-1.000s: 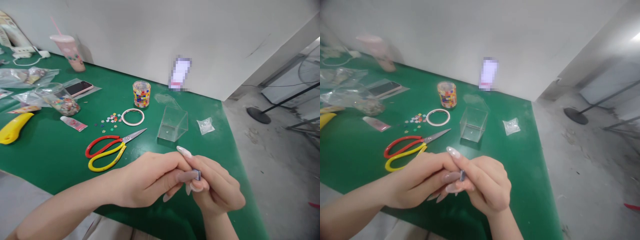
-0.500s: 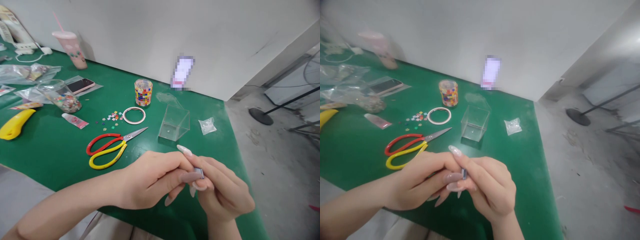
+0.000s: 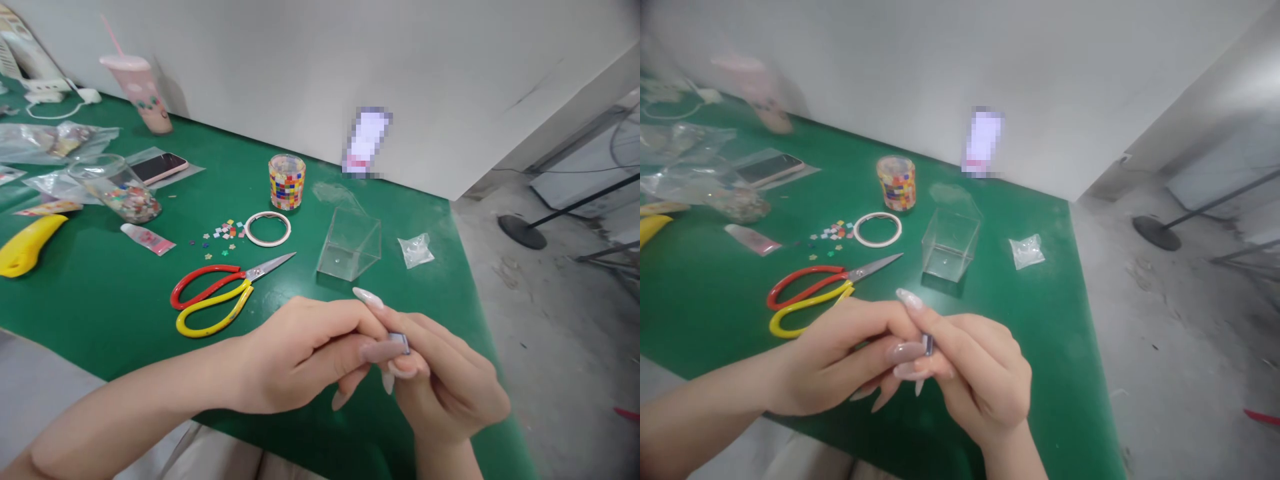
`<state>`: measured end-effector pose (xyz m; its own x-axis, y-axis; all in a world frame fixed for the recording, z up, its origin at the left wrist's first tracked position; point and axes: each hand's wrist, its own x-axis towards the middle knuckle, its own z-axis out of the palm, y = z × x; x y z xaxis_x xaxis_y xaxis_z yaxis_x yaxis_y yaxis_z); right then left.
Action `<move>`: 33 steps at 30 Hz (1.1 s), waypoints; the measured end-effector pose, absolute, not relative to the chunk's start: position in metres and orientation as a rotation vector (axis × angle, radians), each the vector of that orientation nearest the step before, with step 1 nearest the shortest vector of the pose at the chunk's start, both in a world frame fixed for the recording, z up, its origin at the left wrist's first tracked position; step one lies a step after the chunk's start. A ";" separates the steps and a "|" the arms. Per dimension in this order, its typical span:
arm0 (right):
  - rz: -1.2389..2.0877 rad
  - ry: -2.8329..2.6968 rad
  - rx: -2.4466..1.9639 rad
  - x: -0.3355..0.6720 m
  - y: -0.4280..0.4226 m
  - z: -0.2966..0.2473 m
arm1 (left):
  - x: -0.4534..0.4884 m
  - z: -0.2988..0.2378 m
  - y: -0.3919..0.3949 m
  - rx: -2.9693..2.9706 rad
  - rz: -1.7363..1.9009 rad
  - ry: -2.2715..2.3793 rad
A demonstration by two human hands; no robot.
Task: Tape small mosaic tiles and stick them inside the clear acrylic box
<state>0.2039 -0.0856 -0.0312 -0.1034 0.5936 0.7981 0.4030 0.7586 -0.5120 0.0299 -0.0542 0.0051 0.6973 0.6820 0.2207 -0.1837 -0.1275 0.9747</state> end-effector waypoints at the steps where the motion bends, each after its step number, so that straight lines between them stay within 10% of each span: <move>1: 0.188 -1.730 -0.789 0.204 -0.086 -0.031 | 0.030 0.005 -0.055 1.525 0.777 0.441; 33: 0.250 -1.721 -0.831 0.201 -0.086 -0.030 | 0.029 0.005 -0.058 1.570 0.728 0.494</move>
